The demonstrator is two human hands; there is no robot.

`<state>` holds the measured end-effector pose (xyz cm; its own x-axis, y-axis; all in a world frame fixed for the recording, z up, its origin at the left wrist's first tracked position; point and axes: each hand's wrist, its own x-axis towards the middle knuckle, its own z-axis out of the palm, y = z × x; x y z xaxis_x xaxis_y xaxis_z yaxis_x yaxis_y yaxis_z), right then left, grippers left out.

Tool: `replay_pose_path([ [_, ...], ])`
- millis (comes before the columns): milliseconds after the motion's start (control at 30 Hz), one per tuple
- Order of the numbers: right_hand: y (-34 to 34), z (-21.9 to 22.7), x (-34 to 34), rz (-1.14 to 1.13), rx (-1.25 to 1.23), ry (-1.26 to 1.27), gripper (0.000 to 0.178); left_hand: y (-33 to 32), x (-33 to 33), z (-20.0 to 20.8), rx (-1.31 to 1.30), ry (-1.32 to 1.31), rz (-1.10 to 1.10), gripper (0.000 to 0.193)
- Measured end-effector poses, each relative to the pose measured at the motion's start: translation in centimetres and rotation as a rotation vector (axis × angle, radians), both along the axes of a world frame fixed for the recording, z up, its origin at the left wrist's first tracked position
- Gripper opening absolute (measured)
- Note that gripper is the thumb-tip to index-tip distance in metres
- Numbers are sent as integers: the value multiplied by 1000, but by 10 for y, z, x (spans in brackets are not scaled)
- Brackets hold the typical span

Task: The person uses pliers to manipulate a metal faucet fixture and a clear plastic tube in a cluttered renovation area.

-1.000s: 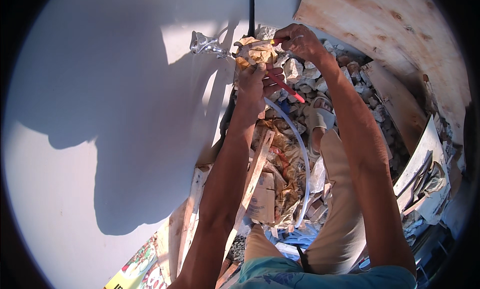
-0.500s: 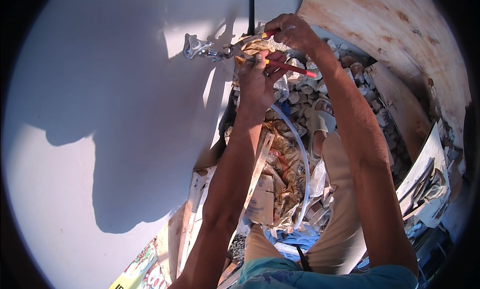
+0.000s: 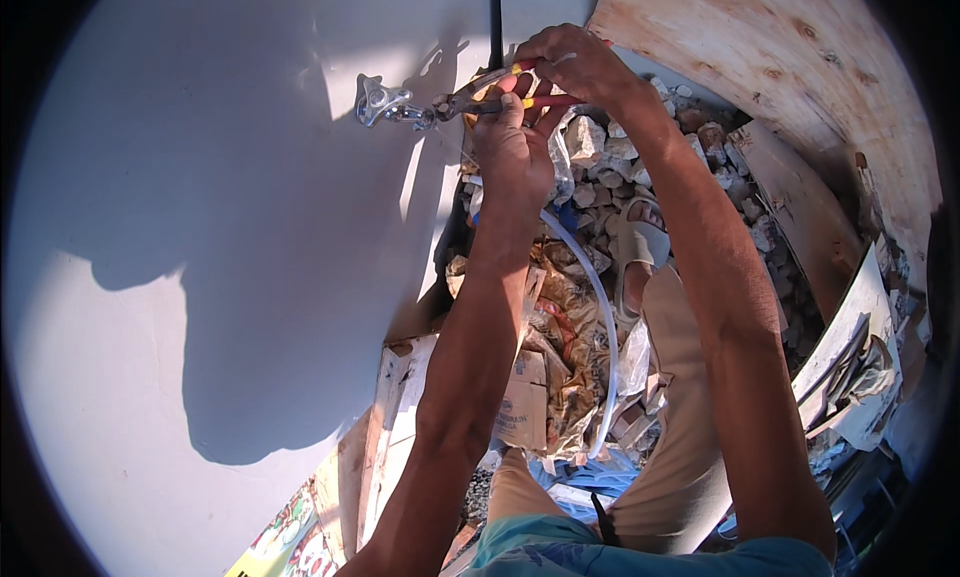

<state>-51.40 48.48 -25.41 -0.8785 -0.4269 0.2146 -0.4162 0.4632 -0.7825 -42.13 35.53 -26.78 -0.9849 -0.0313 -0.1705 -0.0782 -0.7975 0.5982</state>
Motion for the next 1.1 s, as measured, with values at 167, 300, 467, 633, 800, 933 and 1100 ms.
replay_pose_path([
  [167,2,2,-4,68,271,339,31,0,-6,7,39,-54,3,31],
  [300,-9,7,-1,-16,462,467,29,-5,-10,5,95,-41,0,28],
  [467,-23,23,2,-19,523,289,24,-9,-15,0,108,-59,4,30],
  [633,-18,15,-4,-47,572,402,32,-6,-20,5,149,-112,26,29],
  [800,-13,29,8,-53,585,458,45,-11,-27,0,239,-226,100,17],
  [933,4,25,9,-56,653,583,54,-5,-28,4,263,-216,146,29],
  [1100,11,23,13,-35,749,550,68,-7,-23,10,172,-159,103,28],
])
